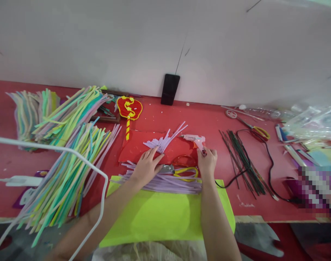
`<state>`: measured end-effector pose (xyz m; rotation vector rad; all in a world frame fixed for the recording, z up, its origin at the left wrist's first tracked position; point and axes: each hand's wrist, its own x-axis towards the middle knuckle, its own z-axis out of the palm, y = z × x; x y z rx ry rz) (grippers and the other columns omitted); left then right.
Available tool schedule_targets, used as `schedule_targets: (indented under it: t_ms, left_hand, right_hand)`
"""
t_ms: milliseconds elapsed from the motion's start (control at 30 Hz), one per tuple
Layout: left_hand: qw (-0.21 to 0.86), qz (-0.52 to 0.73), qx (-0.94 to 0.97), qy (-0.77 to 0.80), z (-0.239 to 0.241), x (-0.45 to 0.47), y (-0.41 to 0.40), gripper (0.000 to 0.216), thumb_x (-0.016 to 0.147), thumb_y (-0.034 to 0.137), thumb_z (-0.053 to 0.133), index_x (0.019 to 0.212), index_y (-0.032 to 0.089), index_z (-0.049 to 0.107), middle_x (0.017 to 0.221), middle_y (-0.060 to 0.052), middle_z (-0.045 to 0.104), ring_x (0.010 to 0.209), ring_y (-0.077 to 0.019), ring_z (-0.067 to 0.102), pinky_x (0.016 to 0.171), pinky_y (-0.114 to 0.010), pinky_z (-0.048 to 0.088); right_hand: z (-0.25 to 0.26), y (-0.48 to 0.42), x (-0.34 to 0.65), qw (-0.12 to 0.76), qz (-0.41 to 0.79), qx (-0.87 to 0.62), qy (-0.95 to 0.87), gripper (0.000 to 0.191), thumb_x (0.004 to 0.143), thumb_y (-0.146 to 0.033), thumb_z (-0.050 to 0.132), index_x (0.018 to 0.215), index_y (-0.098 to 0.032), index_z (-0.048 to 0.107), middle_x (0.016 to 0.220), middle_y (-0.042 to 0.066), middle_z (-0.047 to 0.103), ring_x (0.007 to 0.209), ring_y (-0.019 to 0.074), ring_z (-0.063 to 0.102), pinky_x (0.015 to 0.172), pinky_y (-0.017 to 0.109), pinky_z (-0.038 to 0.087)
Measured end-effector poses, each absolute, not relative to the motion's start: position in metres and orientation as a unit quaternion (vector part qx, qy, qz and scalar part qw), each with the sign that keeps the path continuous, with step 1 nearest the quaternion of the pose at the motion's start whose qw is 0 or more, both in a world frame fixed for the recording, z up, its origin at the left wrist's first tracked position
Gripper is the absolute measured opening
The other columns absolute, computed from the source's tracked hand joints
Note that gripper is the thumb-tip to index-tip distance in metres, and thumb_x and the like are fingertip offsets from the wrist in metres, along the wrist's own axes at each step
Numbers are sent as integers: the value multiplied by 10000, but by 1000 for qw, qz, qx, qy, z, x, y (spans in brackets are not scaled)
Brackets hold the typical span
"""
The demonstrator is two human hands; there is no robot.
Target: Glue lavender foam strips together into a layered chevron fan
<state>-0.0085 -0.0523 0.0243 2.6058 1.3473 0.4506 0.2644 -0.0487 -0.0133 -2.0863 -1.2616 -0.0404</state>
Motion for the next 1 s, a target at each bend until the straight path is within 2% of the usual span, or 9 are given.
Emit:
schedule_targets:
  t_ms: [267,433,533,633,733,867,1000]
  left_hand:
    - [91,170,874,446,24,-9,-51,371,861,286,509,1226,229,536,1366,-130,422,1234,-273,420,977,-459,402]
    - [101,192,868,446,23,-10,-50,336,865,255,498,1195,226,558,1331,-113,448,1192,-264,452,966,-443,416]
    - [108,218,852,464,22,-12,-49,292,874,227,476,1148,210,574,1215,-101,525,1100,-237,512,939,-422,440]
    - [128,261,817,498,27,-15,-44,219,879,205,458,1046,178,597,1054,-89,584,995,-210,559,913,-396,460]
    - [175,340,751,539,39,-17,-30,187,866,159,450,994,176,585,1008,-74,599,972,-180,577,887,-335,473]
    - [214,403,674,581,52,-19,1,180,862,185,438,935,165,601,944,-67,637,882,-160,610,804,-292,490]
    - [217,419,602,645,41,-14,21,251,886,193,358,940,145,599,909,-84,663,850,-173,626,780,-301,489]
  right_hand:
    - [-15,-53,281,323,-14,-819,-475,358,767,-350,465,966,-136,672,792,94,533,810,241,462,833,404,375]
    - [-6,-54,276,346,-12,-833,-433,461,690,-312,534,1108,-143,629,894,118,556,833,246,494,829,408,397]
    - [11,-53,262,388,-57,-816,-426,394,713,-294,520,1062,-167,652,951,127,570,885,252,513,856,423,396]
    - [29,-46,238,433,22,-752,-497,301,752,-283,488,958,-178,679,883,94,597,784,209,548,781,376,446]
    - [38,-32,207,460,133,-686,-547,283,779,-263,464,961,-168,659,913,92,640,748,186,584,700,327,473]
    - [31,-17,170,468,170,-661,-562,232,795,-246,468,908,-168,655,883,84,677,778,194,607,737,333,474]
    - [15,-16,152,481,178,-652,-558,237,816,-223,441,923,-159,642,904,99,676,846,199,616,803,350,468]
